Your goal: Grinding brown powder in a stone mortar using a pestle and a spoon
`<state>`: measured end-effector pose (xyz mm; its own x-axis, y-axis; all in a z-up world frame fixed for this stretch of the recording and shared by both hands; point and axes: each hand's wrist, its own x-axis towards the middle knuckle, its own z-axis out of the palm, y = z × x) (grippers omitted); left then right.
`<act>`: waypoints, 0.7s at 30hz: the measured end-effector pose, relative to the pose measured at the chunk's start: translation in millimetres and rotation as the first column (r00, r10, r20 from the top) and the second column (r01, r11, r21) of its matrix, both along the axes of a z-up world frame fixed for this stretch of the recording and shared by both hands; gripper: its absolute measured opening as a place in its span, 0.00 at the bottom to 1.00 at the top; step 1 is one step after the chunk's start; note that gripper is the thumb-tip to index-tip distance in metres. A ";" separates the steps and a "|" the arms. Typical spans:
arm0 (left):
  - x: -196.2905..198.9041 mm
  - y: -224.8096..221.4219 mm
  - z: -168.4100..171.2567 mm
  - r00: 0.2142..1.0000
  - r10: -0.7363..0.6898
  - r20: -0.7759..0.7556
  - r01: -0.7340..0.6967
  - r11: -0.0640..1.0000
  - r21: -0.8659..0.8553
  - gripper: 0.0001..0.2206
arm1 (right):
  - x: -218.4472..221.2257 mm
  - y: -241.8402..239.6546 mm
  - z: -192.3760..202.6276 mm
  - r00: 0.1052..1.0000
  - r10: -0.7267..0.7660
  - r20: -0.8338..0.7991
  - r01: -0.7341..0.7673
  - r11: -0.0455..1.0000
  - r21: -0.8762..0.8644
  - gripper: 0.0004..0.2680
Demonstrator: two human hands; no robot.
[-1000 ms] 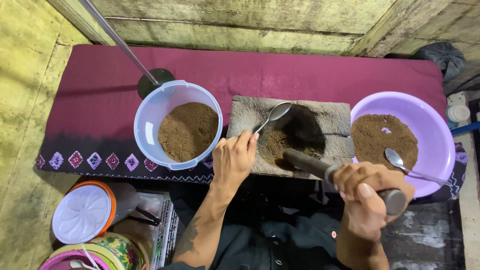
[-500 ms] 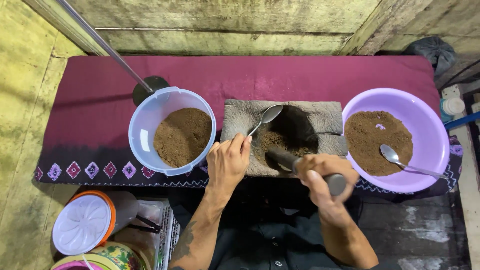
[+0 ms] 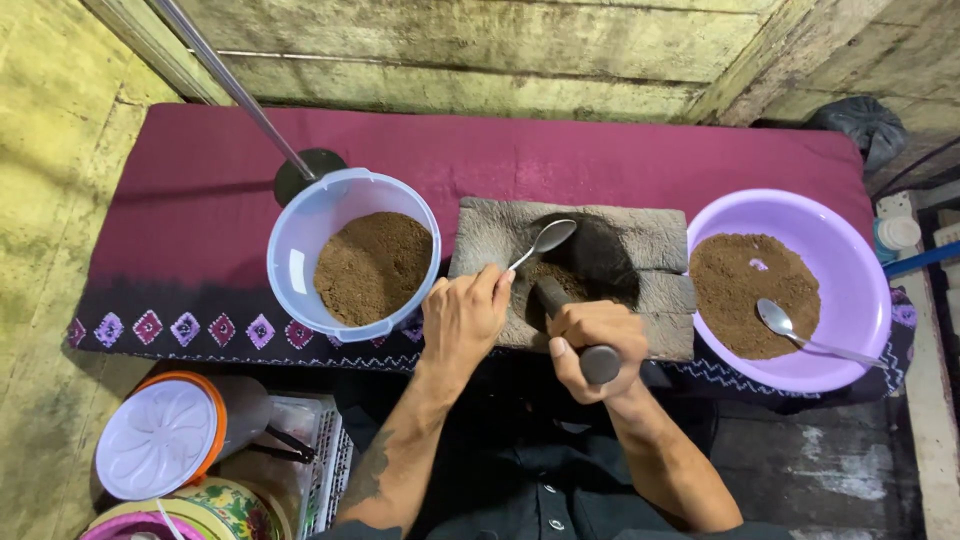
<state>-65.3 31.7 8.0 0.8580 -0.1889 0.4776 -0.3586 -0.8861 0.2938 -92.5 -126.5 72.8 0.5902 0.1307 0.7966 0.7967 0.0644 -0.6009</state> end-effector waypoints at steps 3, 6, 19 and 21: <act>9.7 -1.8 -9.2 0.993 -0.029 -0.118 0.043 0.992 0.119 0.13 | -10.7 -10.9 17.1 0.994 0.026 -0.108 -0.014 0.994 0.108 0.14; 27.1 -10.4 -26.4 0.982 -0.016 -0.188 0.078 0.941 0.329 0.12 | -15.9 -45.8 1.0 0.994 0.066 -0.083 -0.053 0.987 0.155 0.12; 49.2 -19.7 -32.6 0.889 -0.196 -0.415 0.376 0.828 0.416 0.11 | -34.1 -50.2 57.2 0.969 -0.194 -0.152 0.209 0.974 0.088 0.13; 38.0 -9.9 -14.3 0.940 -0.164 -0.300 0.283 0.865 0.414 0.14 | -29.6 -43.7 61.2 0.971 -0.073 -0.228 0.098 0.990 0.100 0.12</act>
<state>-27.3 21.8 -6.4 0.8444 -0.5305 0.0745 -0.5315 -0.8470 -0.0069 -122.1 -170.2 134.0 0.7602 -0.0086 0.6497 0.6483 0.0776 -0.7575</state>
